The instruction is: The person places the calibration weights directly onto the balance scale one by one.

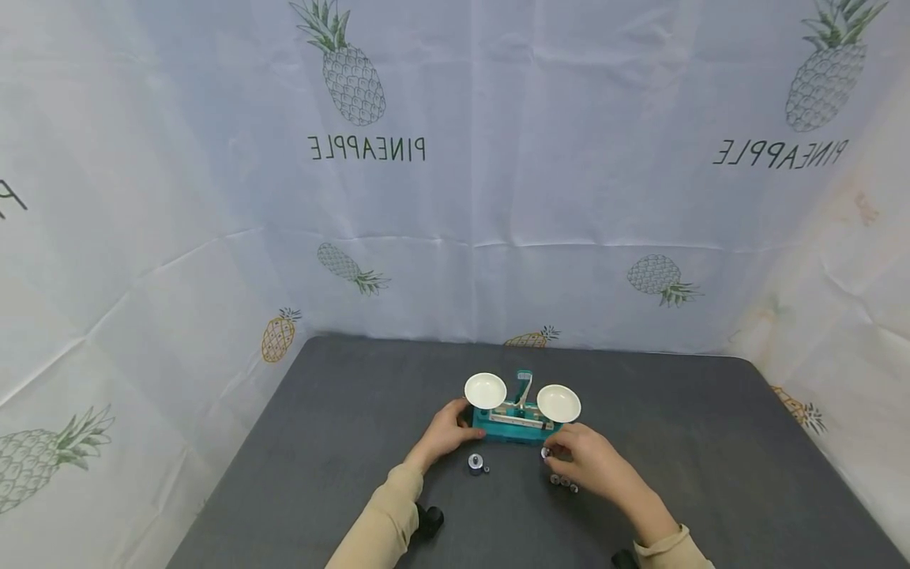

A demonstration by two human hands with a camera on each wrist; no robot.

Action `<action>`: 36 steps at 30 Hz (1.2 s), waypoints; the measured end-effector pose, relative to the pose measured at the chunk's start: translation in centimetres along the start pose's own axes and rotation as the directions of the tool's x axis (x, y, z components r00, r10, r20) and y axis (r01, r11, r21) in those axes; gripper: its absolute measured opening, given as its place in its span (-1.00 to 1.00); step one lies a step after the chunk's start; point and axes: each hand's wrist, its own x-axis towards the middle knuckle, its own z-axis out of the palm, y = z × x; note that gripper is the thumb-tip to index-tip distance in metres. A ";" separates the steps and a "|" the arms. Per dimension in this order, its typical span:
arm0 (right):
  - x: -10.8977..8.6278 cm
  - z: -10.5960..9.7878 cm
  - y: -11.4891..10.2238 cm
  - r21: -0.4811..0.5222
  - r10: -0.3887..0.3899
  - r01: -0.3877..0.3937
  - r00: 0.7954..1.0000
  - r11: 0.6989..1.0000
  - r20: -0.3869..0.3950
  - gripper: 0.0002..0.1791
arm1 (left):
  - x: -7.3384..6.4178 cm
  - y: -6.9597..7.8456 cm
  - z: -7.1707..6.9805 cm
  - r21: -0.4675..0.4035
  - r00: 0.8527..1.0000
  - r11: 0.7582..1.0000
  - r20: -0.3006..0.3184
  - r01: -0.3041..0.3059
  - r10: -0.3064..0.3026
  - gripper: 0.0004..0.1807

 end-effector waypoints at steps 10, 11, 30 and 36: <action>0.7 -2.5 0.2 -0.017 0.033 -0.034 0.998 0.999 -0.049 -0.86 | 0.0 0.0 -0.1 -0.008 1.000 1.000 0.003 -0.007 0.007 -0.31; 0.7 -2.7 0.2 -0.017 0.039 -0.040 0.998 0.999 -0.055 -0.86 | 0.0 0.0 -0.1 -0.010 1.000 1.000 0.002 -0.008 0.008 -0.31; 3.4 -3.8 2.9 0.034 0.097 -0.095 0.993 0.995 -0.066 -0.86 | 0.0 0.2 -0.3 -0.017 1.000 1.000 0.002 0.000 0.000 -0.32; 3.8 -3.2 3.4 0.050 0.108 -0.105 0.993 0.993 -0.056 -0.86 | -0.1 0.0 -0.2 -0.015 1.000 1.000 0.001 -0.007 0.007 -0.33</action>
